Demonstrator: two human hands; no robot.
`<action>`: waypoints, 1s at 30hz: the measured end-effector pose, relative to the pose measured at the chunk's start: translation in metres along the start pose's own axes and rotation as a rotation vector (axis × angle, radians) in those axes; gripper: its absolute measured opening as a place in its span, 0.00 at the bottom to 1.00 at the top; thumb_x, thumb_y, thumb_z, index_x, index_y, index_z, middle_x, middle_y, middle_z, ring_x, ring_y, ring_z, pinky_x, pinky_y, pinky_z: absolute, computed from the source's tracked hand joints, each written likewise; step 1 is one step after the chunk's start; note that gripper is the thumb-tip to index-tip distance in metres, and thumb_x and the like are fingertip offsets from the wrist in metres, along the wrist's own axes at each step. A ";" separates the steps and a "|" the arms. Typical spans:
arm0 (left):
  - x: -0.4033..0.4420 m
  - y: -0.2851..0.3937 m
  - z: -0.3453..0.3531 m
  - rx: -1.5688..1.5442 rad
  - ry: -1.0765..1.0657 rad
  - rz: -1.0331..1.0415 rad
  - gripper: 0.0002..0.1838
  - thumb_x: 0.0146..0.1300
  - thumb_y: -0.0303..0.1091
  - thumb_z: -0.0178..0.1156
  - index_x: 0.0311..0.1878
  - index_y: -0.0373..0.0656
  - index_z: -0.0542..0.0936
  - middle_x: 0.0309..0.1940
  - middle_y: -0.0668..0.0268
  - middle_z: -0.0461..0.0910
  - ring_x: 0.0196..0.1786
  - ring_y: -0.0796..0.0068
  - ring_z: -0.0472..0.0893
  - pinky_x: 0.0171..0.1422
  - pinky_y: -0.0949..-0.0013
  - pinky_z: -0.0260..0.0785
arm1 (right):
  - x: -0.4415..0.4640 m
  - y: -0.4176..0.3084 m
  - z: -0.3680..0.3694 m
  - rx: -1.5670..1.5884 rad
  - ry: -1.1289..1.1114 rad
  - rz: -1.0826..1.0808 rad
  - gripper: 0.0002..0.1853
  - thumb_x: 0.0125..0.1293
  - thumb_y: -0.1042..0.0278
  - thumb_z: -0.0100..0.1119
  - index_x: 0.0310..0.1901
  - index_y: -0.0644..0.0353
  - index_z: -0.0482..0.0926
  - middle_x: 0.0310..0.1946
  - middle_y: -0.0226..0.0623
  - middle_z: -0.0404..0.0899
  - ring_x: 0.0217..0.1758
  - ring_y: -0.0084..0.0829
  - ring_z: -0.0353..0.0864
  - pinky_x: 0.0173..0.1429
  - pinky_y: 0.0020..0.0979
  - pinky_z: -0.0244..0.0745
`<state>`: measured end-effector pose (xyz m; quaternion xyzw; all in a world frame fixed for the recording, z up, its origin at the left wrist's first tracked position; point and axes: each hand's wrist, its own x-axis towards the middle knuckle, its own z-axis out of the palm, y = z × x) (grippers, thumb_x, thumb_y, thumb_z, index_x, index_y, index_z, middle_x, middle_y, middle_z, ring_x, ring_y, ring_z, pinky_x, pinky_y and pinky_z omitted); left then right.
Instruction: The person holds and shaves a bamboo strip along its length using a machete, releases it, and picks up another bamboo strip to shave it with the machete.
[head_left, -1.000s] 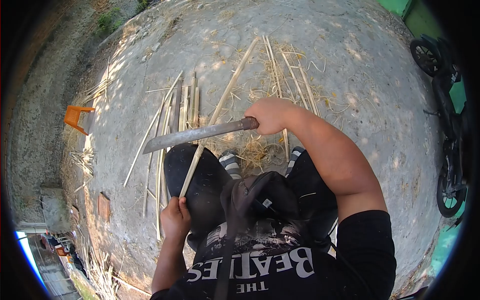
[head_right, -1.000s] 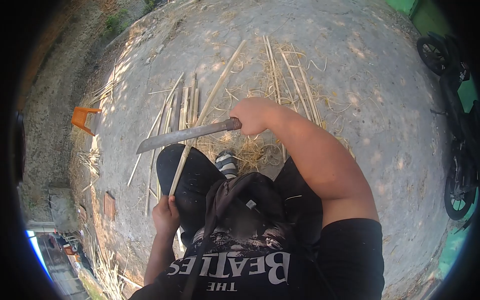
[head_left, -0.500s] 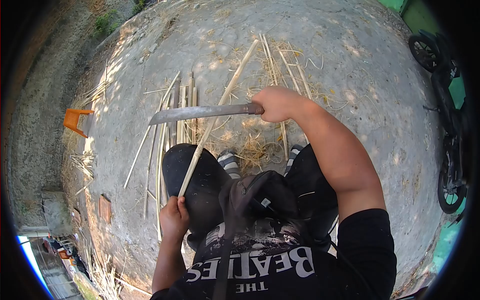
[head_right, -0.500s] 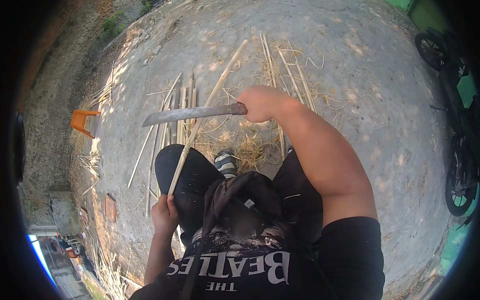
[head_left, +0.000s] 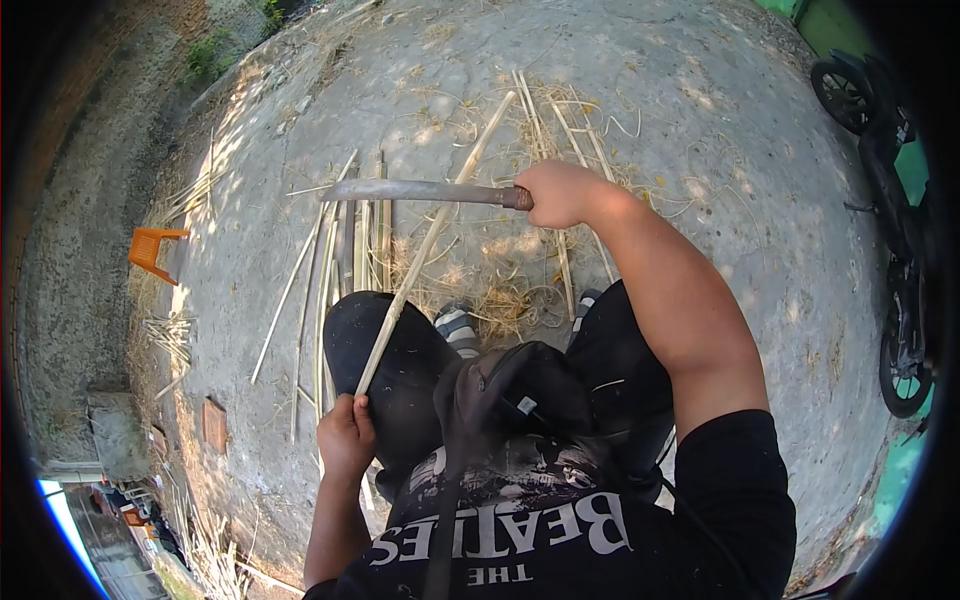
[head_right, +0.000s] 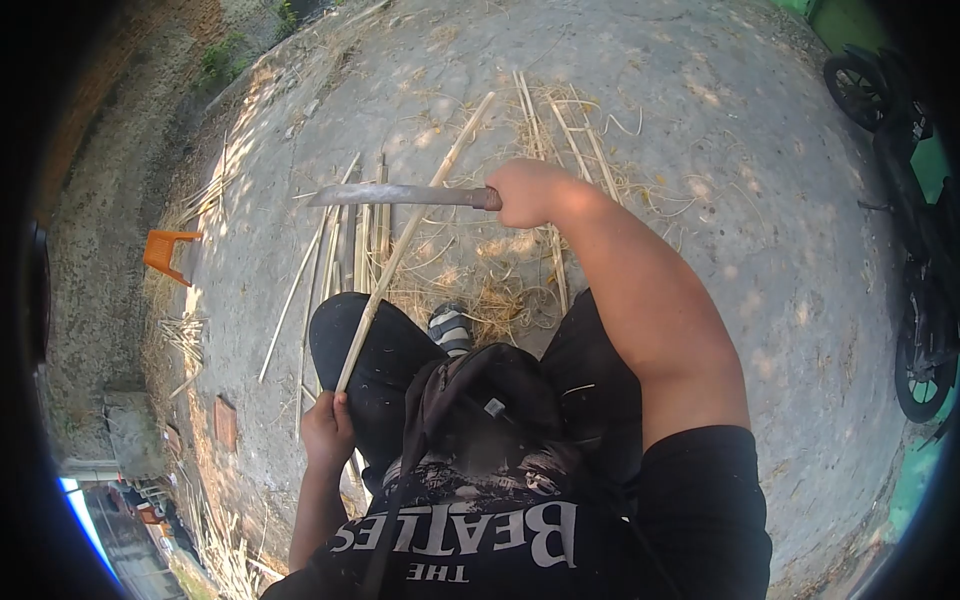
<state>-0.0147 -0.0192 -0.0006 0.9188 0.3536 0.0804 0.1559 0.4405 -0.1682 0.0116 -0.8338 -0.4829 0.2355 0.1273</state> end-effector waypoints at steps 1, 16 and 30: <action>0.001 0.000 0.000 -0.007 0.001 0.005 0.18 0.79 0.41 0.57 0.32 0.41 0.75 0.21 0.47 0.78 0.26 0.38 0.81 0.29 0.47 0.68 | -0.003 -0.006 0.001 -0.016 0.010 -0.027 0.08 0.57 0.71 0.62 0.38 0.55 0.85 0.36 0.44 0.87 0.45 0.48 0.87 0.47 0.48 0.78; -0.001 -0.003 -0.004 -0.019 -0.035 -0.009 0.19 0.79 0.40 0.57 0.30 0.41 0.74 0.19 0.49 0.76 0.24 0.40 0.79 0.27 0.48 0.66 | 0.008 0.015 0.002 -0.008 0.046 0.069 0.09 0.56 0.71 0.61 0.39 0.54 0.85 0.38 0.43 0.87 0.47 0.50 0.87 0.49 0.49 0.80; -0.001 -0.008 0.006 -0.045 0.039 0.009 0.19 0.79 0.40 0.57 0.30 0.41 0.74 0.19 0.49 0.75 0.24 0.40 0.79 0.28 0.48 0.66 | 0.007 0.055 -0.009 0.099 0.099 0.224 0.07 0.59 0.69 0.62 0.39 0.54 0.85 0.36 0.41 0.87 0.44 0.46 0.88 0.47 0.48 0.80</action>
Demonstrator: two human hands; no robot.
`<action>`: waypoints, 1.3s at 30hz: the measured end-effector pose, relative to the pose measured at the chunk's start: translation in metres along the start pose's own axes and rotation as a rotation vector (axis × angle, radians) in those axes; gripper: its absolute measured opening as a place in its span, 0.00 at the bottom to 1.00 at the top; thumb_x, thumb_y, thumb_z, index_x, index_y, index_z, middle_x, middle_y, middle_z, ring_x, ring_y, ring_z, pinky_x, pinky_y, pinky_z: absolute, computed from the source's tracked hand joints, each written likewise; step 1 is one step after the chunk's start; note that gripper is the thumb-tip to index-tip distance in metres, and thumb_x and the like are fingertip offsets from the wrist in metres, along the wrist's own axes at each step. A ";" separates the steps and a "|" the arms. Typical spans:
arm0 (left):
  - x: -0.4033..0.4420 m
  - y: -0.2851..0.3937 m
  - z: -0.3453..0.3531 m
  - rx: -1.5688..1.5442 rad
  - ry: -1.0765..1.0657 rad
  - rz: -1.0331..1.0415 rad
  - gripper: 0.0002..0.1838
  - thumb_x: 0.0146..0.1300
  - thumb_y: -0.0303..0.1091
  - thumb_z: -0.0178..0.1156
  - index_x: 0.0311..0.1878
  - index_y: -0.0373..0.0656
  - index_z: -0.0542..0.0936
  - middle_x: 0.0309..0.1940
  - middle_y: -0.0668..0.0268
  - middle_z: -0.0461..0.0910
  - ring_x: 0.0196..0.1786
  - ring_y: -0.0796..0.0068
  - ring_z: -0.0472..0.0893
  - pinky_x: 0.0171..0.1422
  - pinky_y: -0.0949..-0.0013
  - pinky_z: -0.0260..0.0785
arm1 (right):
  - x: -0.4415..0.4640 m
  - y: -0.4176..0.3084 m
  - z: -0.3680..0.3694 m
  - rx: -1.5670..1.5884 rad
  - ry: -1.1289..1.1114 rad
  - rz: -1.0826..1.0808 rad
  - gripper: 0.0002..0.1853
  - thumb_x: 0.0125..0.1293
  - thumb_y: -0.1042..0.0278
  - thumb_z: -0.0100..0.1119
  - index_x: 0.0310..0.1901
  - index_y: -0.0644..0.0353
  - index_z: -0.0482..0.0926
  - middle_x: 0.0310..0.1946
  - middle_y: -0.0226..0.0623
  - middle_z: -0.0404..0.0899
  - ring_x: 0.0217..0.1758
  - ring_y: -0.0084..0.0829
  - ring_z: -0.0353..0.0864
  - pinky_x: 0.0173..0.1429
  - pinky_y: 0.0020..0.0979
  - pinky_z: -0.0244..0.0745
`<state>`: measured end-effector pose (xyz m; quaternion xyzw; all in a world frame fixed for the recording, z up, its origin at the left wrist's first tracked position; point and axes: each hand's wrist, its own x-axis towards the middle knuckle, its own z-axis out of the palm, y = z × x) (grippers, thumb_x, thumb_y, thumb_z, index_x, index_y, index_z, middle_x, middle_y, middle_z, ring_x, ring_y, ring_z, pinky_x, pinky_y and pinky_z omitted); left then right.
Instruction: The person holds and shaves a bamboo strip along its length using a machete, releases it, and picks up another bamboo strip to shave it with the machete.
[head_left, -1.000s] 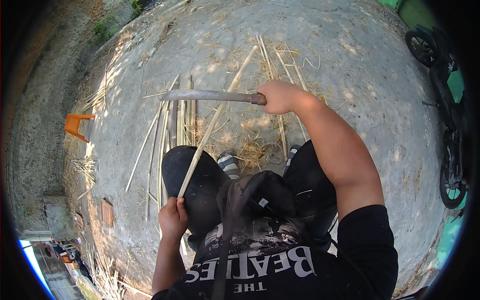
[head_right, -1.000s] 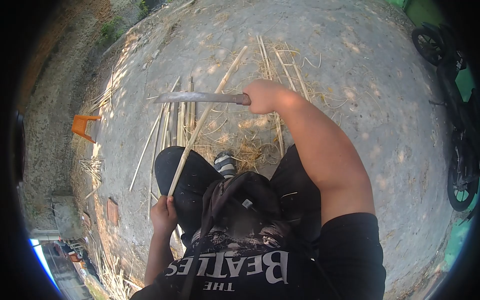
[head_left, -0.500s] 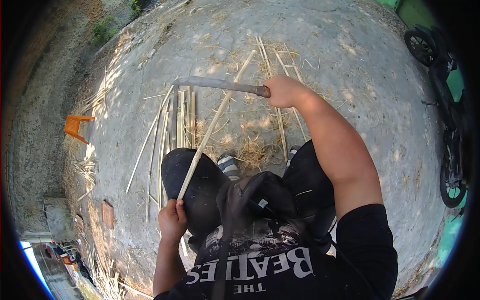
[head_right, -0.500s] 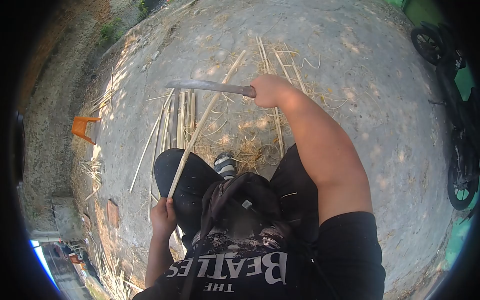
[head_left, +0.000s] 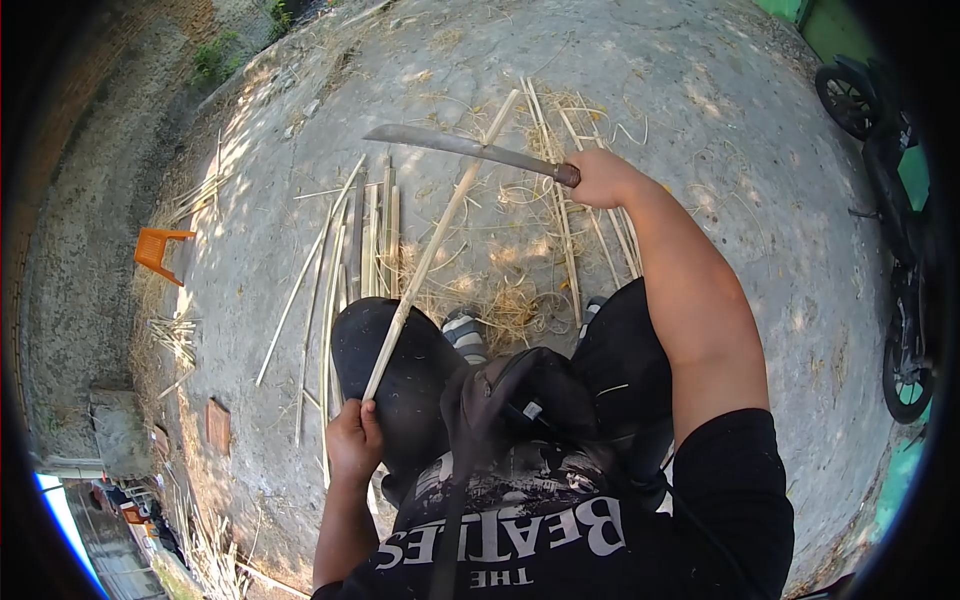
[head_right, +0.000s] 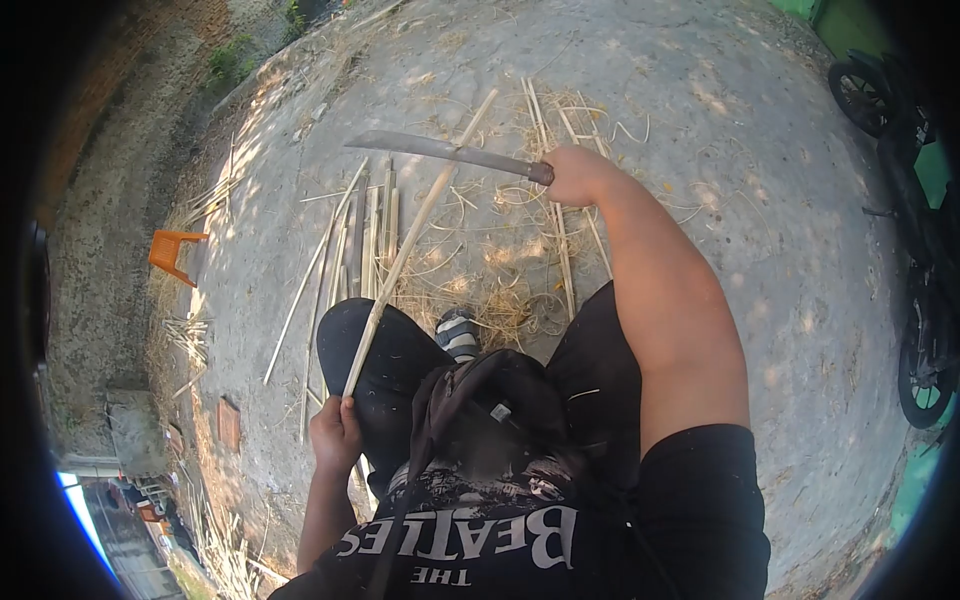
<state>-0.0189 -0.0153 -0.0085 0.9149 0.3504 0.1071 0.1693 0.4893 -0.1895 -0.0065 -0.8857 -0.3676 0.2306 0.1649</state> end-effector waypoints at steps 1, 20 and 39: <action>0.001 0.003 -0.001 -0.017 -0.019 -0.021 0.19 0.79 0.40 0.57 0.30 0.41 0.74 0.19 0.49 0.75 0.24 0.40 0.79 0.27 0.48 0.66 | -0.002 -0.003 -0.003 -0.046 0.001 0.015 0.07 0.60 0.69 0.61 0.39 0.54 0.85 0.37 0.42 0.87 0.44 0.46 0.88 0.47 0.48 0.80; 0.003 0.002 -0.005 -0.035 -0.039 -0.022 0.20 0.79 0.40 0.57 0.29 0.40 0.73 0.19 0.49 0.76 0.23 0.42 0.78 0.28 0.50 0.66 | 0.010 0.006 0.011 -0.004 0.096 0.087 0.11 0.60 0.71 0.62 0.44 0.54 0.86 0.42 0.43 0.89 0.47 0.49 0.88 0.48 0.48 0.80; 0.004 -0.006 -0.007 -0.095 -0.093 -0.049 0.21 0.80 0.40 0.57 0.28 0.39 0.72 0.18 0.50 0.73 0.21 0.46 0.75 0.27 0.52 0.63 | 0.002 -0.011 0.001 -0.047 0.095 -0.031 0.07 0.60 0.69 0.63 0.40 0.53 0.86 0.37 0.42 0.87 0.45 0.47 0.88 0.47 0.48 0.80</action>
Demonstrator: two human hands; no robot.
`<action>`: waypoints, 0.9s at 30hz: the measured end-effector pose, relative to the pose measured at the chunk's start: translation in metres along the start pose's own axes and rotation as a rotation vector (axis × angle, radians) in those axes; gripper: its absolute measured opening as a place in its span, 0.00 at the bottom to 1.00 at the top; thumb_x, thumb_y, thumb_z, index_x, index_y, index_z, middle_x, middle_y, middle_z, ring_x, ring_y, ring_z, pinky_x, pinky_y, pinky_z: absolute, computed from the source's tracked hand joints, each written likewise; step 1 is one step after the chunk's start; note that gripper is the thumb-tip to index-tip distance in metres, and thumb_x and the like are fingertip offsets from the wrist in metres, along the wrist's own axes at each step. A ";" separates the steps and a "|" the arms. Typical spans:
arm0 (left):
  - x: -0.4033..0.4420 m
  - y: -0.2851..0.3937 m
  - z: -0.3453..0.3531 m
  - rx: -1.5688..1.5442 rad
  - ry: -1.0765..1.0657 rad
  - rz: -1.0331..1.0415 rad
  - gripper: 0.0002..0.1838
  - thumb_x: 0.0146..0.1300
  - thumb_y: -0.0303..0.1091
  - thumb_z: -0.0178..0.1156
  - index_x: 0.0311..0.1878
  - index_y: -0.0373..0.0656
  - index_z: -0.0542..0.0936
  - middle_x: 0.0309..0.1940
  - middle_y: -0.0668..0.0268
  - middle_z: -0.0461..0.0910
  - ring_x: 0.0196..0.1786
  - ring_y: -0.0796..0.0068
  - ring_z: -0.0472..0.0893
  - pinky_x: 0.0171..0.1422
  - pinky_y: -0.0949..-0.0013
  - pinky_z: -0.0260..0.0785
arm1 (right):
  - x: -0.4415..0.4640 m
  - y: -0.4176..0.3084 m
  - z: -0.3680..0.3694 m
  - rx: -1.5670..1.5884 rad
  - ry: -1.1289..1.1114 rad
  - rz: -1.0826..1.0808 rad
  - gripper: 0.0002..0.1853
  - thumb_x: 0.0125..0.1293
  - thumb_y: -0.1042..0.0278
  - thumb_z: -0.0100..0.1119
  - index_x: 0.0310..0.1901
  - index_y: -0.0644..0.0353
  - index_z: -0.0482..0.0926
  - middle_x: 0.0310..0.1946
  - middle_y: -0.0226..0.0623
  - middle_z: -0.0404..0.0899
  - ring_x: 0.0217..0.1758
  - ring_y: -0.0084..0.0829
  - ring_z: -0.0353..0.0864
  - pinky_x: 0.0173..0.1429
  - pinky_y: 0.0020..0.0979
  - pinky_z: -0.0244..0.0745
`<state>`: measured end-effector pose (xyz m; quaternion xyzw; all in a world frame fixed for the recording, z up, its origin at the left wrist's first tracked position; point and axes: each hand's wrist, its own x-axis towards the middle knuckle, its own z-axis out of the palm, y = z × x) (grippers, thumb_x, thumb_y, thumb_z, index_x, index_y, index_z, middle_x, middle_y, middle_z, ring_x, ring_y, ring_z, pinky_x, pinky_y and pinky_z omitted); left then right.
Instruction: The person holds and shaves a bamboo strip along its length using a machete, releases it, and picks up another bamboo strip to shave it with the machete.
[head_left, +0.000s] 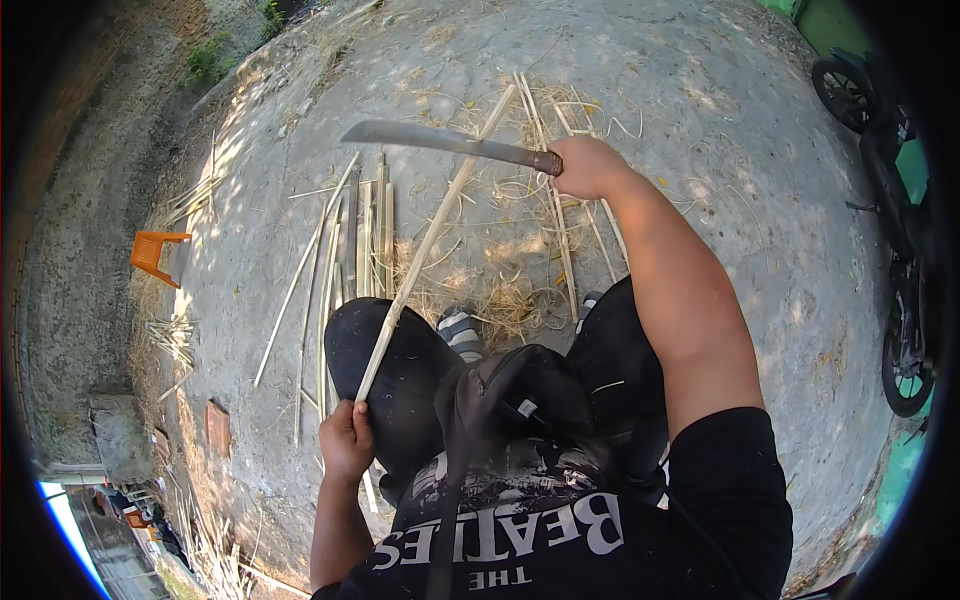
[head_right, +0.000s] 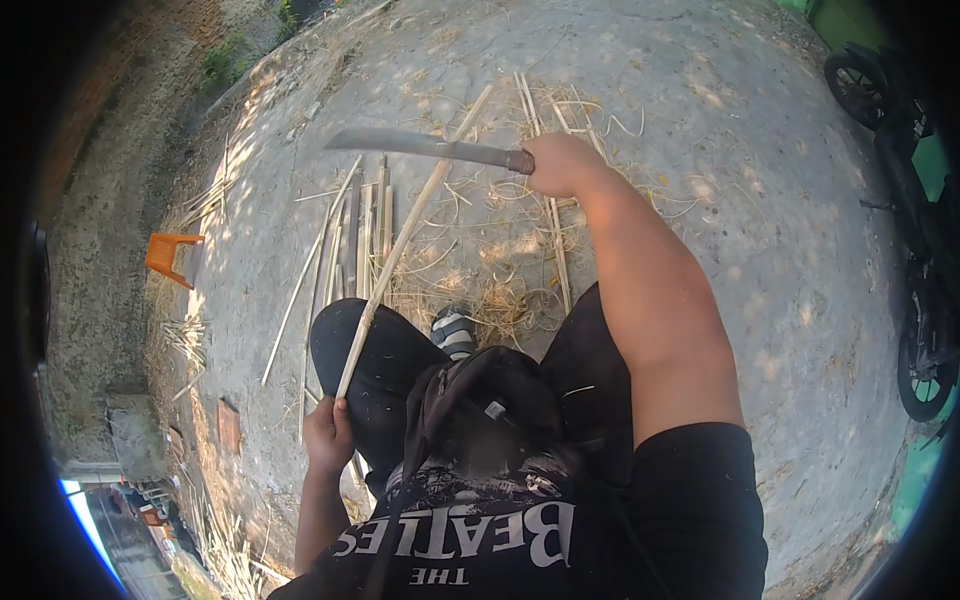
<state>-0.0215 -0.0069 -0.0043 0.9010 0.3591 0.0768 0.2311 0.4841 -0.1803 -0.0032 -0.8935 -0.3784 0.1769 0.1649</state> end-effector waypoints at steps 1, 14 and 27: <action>0.002 0.001 0.000 0.008 -0.001 0.007 0.21 0.80 0.40 0.57 0.28 0.39 0.72 0.18 0.50 0.73 0.21 0.46 0.75 0.27 0.52 0.63 | 0.003 0.010 0.002 0.018 0.022 0.057 0.08 0.61 0.69 0.63 0.41 0.54 0.86 0.38 0.43 0.87 0.45 0.46 0.88 0.47 0.48 0.80; 0.009 0.001 -0.009 -0.024 -0.101 0.010 0.22 0.80 0.41 0.57 0.28 0.38 0.72 0.18 0.50 0.73 0.20 0.46 0.73 0.27 0.52 0.63 | -0.019 -0.023 -0.005 -0.219 -0.239 -0.220 0.08 0.62 0.68 0.64 0.42 0.54 0.85 0.37 0.41 0.88 0.45 0.45 0.88 0.48 0.48 0.79; 0.012 0.000 -0.012 -0.063 -0.152 -0.025 0.23 0.80 0.43 0.58 0.29 0.37 0.72 0.18 0.49 0.72 0.20 0.50 0.70 0.28 0.53 0.62 | -0.014 0.030 -0.012 -0.096 -0.024 0.233 0.11 0.61 0.68 0.65 0.45 0.55 0.85 0.40 0.42 0.88 0.46 0.46 0.87 0.49 0.49 0.79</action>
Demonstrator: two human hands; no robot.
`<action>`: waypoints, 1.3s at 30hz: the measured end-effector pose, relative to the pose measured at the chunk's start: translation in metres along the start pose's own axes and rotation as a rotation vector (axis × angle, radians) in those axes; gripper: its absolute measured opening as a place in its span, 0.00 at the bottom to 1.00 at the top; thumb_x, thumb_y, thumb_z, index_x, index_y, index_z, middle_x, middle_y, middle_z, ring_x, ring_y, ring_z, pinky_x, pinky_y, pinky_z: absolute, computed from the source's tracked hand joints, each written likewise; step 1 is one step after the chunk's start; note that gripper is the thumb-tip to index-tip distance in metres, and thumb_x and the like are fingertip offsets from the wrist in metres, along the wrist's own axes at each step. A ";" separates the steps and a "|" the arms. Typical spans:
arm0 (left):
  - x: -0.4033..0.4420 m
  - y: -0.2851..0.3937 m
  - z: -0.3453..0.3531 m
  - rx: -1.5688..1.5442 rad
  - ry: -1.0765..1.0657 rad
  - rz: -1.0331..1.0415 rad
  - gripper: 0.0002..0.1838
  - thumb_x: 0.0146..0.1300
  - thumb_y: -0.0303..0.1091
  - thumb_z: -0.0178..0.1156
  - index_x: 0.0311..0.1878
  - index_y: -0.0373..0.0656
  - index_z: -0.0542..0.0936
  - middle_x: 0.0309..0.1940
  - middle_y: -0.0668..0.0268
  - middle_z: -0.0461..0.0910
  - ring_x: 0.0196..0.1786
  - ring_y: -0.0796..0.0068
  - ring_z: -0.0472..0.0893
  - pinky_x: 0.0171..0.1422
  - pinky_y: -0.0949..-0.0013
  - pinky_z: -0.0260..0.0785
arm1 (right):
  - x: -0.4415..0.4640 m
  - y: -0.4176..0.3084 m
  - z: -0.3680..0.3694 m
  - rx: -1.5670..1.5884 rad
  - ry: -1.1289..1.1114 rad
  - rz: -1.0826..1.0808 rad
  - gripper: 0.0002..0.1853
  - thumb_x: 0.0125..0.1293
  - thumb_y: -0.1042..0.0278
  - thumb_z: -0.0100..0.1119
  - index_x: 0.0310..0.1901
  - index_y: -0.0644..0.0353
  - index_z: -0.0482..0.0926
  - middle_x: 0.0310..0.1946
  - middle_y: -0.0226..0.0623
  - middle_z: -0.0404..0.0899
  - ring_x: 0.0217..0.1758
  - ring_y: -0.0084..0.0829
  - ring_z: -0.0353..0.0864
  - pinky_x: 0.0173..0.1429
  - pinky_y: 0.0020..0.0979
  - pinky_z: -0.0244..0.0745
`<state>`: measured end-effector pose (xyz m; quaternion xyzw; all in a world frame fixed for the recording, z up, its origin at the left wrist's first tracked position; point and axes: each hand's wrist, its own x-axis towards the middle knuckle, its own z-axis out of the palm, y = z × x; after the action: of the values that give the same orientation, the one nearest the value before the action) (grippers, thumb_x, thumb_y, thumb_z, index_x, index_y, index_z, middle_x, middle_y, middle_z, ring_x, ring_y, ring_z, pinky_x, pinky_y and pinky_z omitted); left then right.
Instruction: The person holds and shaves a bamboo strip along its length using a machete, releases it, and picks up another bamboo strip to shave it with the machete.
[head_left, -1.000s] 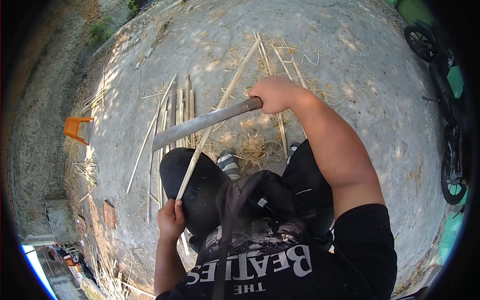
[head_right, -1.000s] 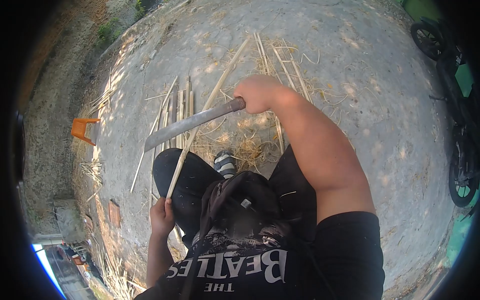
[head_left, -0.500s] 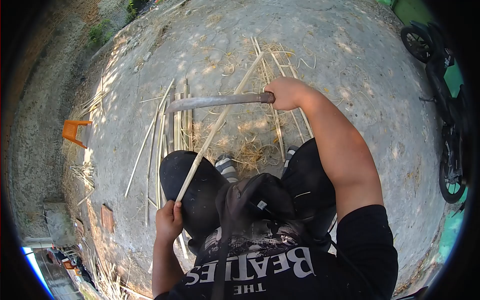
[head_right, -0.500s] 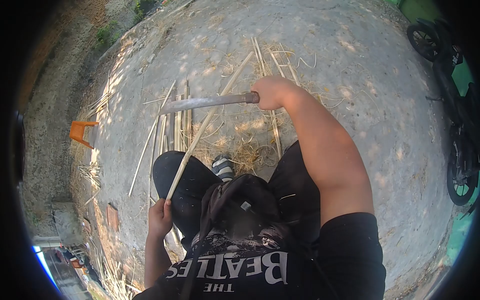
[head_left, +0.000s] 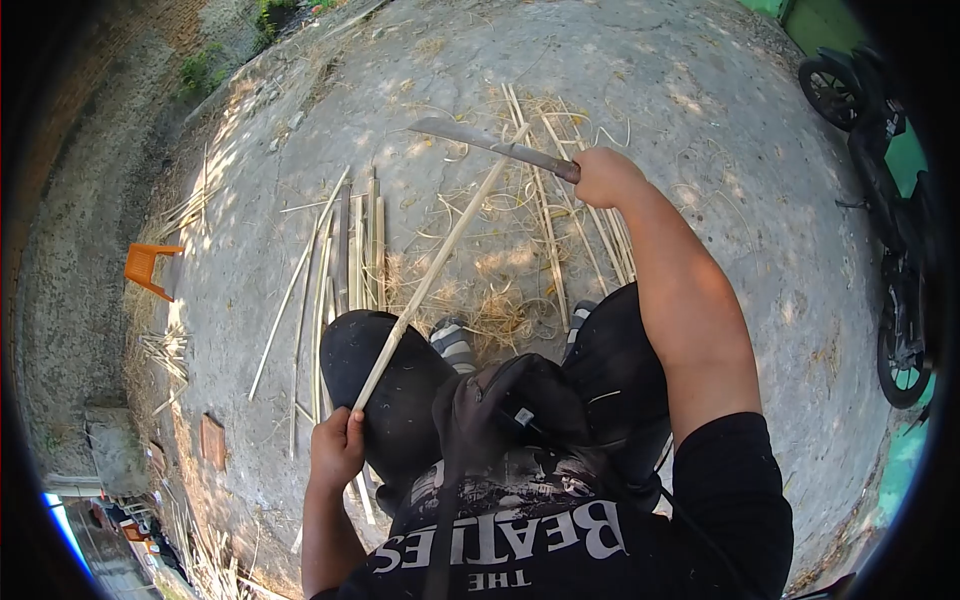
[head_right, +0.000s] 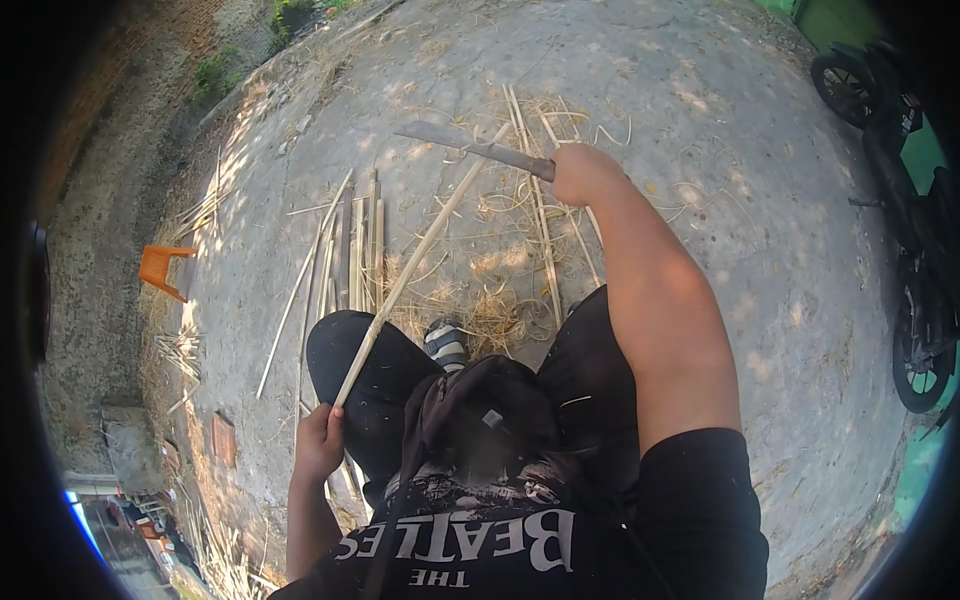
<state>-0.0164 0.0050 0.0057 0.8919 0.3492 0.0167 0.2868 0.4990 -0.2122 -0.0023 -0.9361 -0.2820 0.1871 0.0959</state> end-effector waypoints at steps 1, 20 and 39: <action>0.000 -0.003 0.002 -0.005 0.003 0.004 0.23 0.80 0.43 0.58 0.29 0.37 0.72 0.18 0.49 0.72 0.20 0.51 0.69 0.28 0.53 0.62 | -0.003 -0.002 -0.004 0.020 -0.070 -0.054 0.11 0.60 0.69 0.64 0.45 0.55 0.85 0.40 0.42 0.88 0.46 0.47 0.87 0.48 0.49 0.79; 0.001 -0.006 0.000 -0.067 -0.026 0.017 0.23 0.80 0.41 0.58 0.27 0.37 0.71 0.16 0.54 0.70 0.20 0.65 0.66 0.27 0.57 0.61 | 0.007 0.012 0.005 0.035 -0.010 -0.046 0.11 0.55 0.67 0.72 0.39 0.57 0.84 0.35 0.44 0.86 0.41 0.43 0.86 0.44 0.46 0.76; 0.005 -0.008 -0.005 -0.246 -0.104 -0.014 0.23 0.82 0.41 0.57 0.29 0.37 0.72 0.20 0.71 0.71 0.27 0.83 0.66 0.30 0.68 0.61 | 0.002 0.009 -0.007 0.024 -0.038 -0.042 0.10 0.62 0.69 0.64 0.45 0.56 0.85 0.40 0.42 0.87 0.46 0.44 0.87 0.50 0.46 0.79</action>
<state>-0.0191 0.0152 0.0043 0.8472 0.3356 0.0109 0.4118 0.5076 -0.2196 0.0007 -0.9252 -0.3008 0.2060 0.1055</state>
